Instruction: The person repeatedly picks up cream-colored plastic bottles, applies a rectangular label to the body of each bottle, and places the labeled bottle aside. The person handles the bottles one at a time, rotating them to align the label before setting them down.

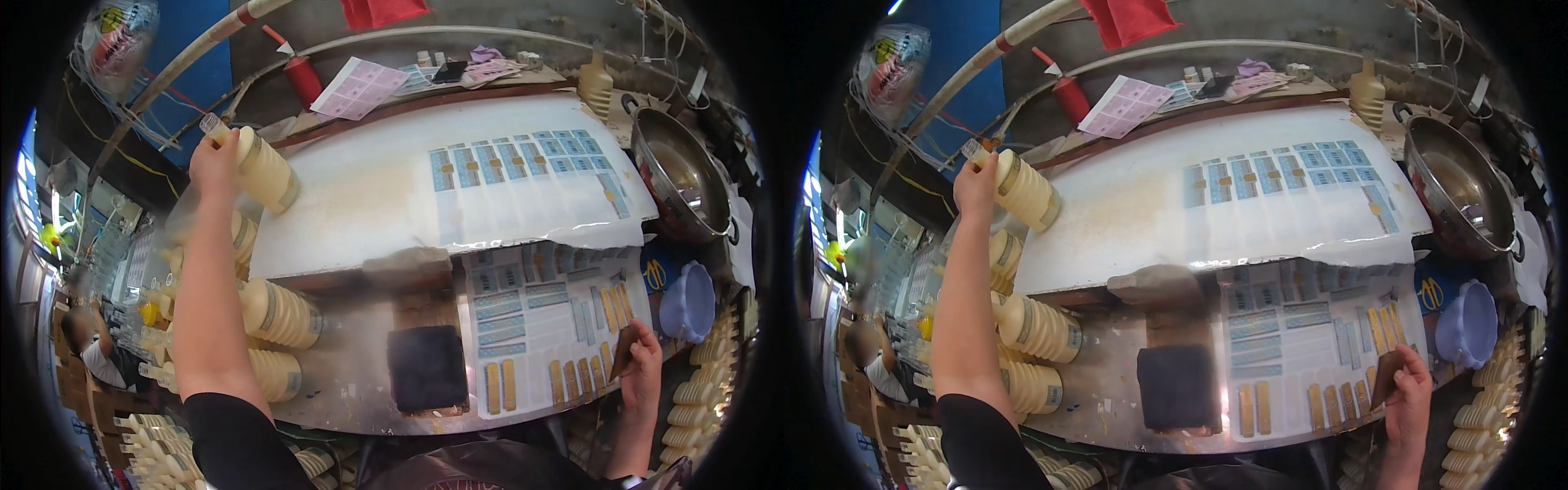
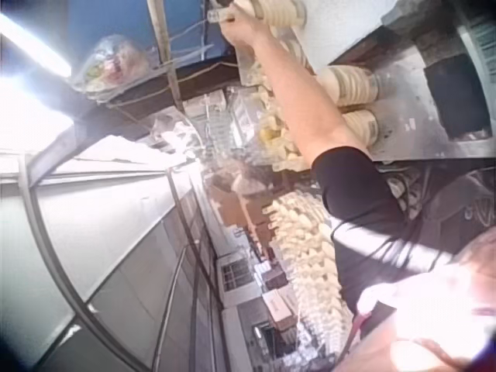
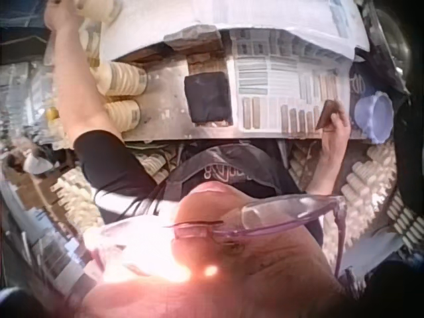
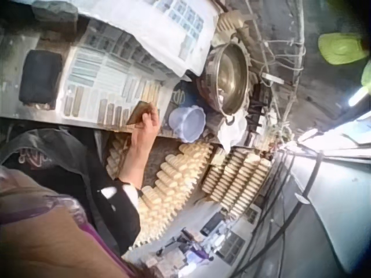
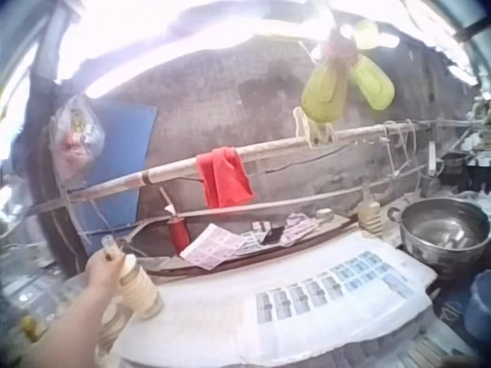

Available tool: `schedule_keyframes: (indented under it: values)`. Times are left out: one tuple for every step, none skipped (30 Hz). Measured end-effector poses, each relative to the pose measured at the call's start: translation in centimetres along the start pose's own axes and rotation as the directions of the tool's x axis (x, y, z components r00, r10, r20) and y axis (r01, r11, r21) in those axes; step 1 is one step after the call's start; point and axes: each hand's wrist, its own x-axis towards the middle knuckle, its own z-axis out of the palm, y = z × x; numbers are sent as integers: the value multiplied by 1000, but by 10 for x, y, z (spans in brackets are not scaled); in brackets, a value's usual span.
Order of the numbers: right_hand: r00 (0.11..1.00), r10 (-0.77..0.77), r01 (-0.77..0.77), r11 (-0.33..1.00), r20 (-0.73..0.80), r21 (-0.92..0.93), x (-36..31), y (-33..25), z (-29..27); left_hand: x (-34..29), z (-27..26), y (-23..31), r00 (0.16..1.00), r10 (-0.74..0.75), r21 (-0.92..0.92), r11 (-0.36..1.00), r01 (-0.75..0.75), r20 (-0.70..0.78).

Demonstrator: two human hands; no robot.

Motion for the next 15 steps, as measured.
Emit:
schedule_keyframes:
  values:
    - [999,14,-14,1000,40,10,0,-3,-14,3,3,-3,1000,6,0,1000,-6,11]
    - [1000,0,0,1000,7,0,-1,-8,-17,6,6,-3,1000,14,0,1000,-14,23]
    - [999,-34,34,999,-25,17,-1,-12,-22,8,9,-3,1000,-2,-2,1000,2,18]
    - [995,-74,76,997,-64,31,-5,-16,-29,9,13,2,1000,-14,-12,1000,14,17]
    - [989,-108,114,992,-101,53,-10,-21,-41,9,18,6,1000,-22,-22,999,23,19]
    - [982,-129,142,986,-140,85,-17,-27,-57,12,23,7,1000,13,3,1000,-13,8]
    - [979,-160,166,986,-128,36,-28,-38,-75,17,33,7,998,57,13,998,-57,12]
    - [974,-191,191,981,-123,-13,-41,-48,-97,27,44,6,994,107,16,994,-107,20]
    - [950,-202,186,979,-240,-89,-56,-53,-134,45,63,-16,991,127,-76,989,-124,40]
    - [899,-243,178,963,-364,-203,-58,-64,-127,65,78,-45,989,139,-149,980,-130,49]
    - [897,-35,-71,973,-440,-221,-64,-88,-121,84,80,-79,989,108,-280,957,-77,99]
    - [841,-92,-115,932,-534,-343,-67,-91,-144,104,84,-120,987,69,-405,914,-3,147]
    - [773,-144,-185,881,-618,-436,-68,-91,-171,124,80,-155,982,33,-510,858,69,188]
    - [703,-138,-343,794,-698,-503,-84,-110,-156,121,85,-154,976,10,-499,860,102,218]
    - [580,-410,-441,568,-704,-695,-127,-114,-193,101,106,-116,967,-14,-462,877,134,256]
